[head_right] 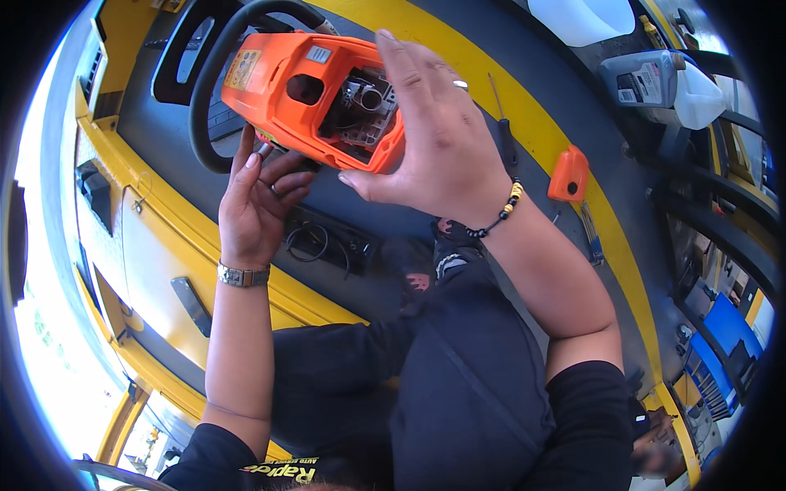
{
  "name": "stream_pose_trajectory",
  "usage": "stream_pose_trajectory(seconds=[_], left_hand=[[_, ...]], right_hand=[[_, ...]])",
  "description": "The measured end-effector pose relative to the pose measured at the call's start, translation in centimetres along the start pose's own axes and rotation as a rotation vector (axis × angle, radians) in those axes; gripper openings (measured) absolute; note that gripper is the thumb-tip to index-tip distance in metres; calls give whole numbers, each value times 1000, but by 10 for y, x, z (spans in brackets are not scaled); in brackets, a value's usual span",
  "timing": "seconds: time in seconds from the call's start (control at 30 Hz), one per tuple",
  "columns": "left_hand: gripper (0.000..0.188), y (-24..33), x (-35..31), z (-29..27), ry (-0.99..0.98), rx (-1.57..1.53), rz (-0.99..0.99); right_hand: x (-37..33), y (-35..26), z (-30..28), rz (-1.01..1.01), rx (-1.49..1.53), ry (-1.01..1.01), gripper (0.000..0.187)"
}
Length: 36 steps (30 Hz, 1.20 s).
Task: The person assembles a chainsaw by hand, connecting a small black component to the engine, routing a cable, and fitting the orange top cover. The person uses a screwdriver to tighten screws on the cover and adjusts the handle and internal parts.
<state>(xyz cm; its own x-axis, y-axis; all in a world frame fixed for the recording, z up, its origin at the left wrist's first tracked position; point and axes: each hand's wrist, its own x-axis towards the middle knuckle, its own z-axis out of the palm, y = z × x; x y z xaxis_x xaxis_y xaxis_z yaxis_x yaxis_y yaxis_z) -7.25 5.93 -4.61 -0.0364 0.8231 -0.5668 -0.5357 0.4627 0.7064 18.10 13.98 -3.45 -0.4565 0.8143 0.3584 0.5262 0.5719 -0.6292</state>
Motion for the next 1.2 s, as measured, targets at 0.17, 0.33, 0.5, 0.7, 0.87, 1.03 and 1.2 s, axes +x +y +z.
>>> stream_pose_trajectory(seconds=[0.17, 0.33, 0.5, 0.7, 0.87, 1.03, 1.2], left_hand=[[62, -1, 10, -8, -63, -27, -30], [62, -5, 12, -1, -38, -11, -36], [58, -5, 12, -8, -47, 28, -48], [60, -5, 9, 0, -41, 47, -45], [63, -2, 5, 16, 55, 77, -4], [68, -1, -4, 28, 60, 58, 8], [71, -10, -6, 27, 35, -50, 98]], right_hand=[[17, 5, 10, -56, -25, 39, 121], [17, 27, 28, -56, -50, 11, 122], [19, 31, 28, -65, -34, 8, 122], [18, 29, 20, -64, -16, 17, 120], [16, 14, 7, -86, -62, 71, 120], [-2, 7, -17, -42, -48, 53, 123], [-38, 9, -32, -39, 57, 58, 118]])
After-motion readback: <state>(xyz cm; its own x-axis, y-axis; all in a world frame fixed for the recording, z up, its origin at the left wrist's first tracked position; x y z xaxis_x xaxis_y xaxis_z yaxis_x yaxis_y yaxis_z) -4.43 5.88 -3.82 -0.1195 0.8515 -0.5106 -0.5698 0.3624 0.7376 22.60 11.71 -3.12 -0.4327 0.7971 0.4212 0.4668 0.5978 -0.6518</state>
